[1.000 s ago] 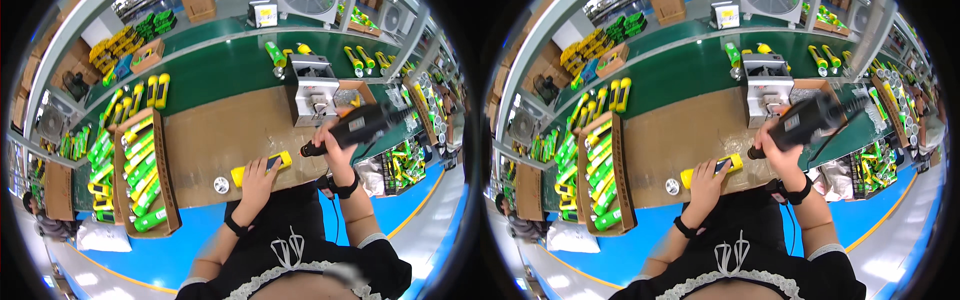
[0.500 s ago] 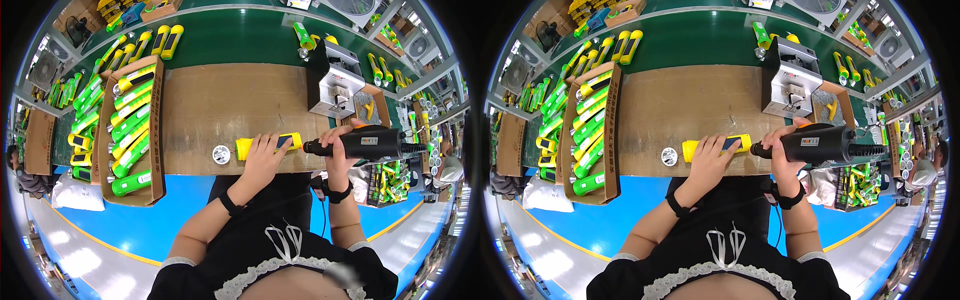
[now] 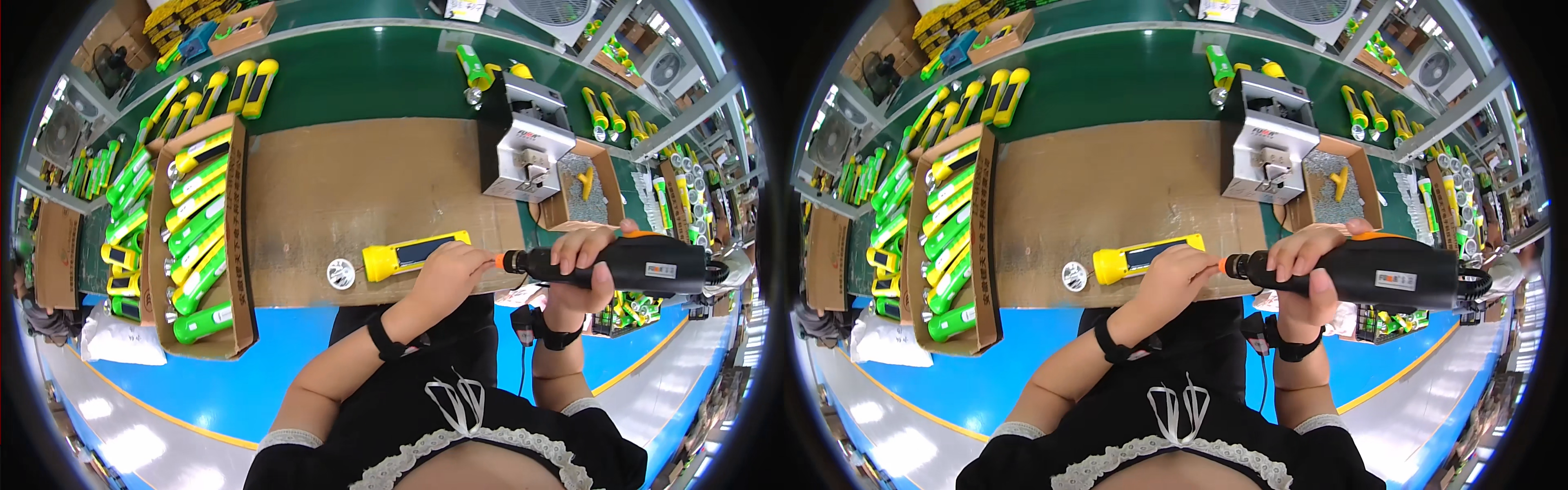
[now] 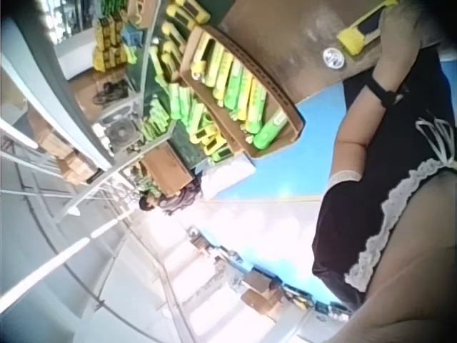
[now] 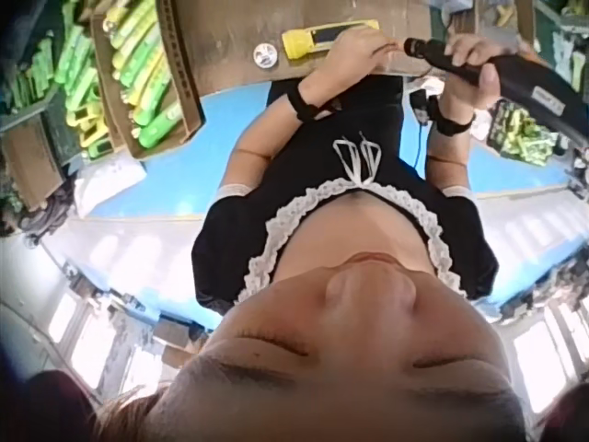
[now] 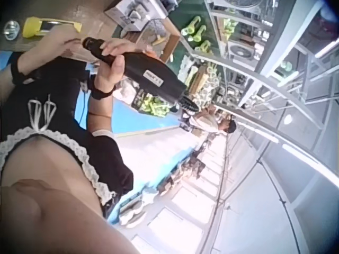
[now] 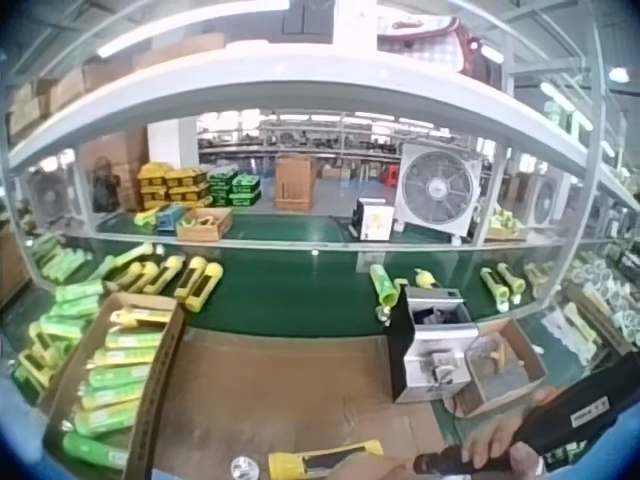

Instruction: Assembling components of plastic flashlights using an electric screwdriver.

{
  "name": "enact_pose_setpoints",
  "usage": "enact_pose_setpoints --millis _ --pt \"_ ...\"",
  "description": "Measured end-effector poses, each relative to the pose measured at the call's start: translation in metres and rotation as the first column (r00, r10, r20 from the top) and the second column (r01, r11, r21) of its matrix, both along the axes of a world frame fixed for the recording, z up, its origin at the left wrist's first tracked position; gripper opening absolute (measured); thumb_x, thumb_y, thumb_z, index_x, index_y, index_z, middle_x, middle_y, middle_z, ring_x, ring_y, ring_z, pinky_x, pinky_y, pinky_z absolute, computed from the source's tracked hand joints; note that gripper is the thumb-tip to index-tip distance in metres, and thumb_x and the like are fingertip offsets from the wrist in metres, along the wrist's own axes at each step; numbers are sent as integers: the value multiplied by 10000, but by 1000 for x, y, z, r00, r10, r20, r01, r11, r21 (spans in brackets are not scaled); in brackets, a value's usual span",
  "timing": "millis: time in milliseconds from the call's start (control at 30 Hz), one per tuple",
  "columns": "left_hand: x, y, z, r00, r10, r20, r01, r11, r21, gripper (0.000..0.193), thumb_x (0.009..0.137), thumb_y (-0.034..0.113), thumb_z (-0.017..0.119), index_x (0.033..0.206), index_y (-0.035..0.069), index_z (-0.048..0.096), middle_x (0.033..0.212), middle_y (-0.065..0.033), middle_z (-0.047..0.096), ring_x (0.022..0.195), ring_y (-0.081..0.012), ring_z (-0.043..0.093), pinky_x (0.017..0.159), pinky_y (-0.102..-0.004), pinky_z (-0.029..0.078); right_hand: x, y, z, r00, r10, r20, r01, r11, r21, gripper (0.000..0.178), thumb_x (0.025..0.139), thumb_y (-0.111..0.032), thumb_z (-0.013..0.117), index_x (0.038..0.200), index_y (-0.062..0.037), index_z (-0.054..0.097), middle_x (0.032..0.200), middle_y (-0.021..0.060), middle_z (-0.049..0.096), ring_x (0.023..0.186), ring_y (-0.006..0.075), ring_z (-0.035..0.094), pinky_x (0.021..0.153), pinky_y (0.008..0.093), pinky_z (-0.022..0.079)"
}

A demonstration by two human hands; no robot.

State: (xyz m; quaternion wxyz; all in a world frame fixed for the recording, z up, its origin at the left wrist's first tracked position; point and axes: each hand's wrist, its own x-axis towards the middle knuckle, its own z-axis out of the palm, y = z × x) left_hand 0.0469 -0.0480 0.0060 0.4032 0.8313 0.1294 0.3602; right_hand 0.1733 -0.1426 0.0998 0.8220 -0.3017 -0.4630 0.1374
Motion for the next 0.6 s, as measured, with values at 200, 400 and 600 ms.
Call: enact_pose_setpoints --millis 200,400,600 --pt "98 51 69 971 226 -83 -200 949 244 94 754 162 639 795 102 698 765 -107 620 768 -299 596 679 -402 479 65 9 23 939 -339 55 331 936 116 568 811 -70 595 1283 -14 283 734 91 518 587 188 528 595 358 478" --pt "175 87 91 944 325 60 -325 880 347 144 728 175 696 844 91 703 819 -117 610 811 -305 598 704 -410 476 96 50 5 909 -412 58 414 910 -21 505 794 35 589 1225 24 326 701 79 558 618 162 566 641 306 483" --pt "60 32 114 770 308 -559 -94 921 377 387 710 272 730 962 24 571 905 -150 595 885 -324 582 747 -431 441 107 59 0 889 -379 256 435 874 -218 530 734 49 589 1208 31 351 710 64 565 618 127 564 601 257 476"
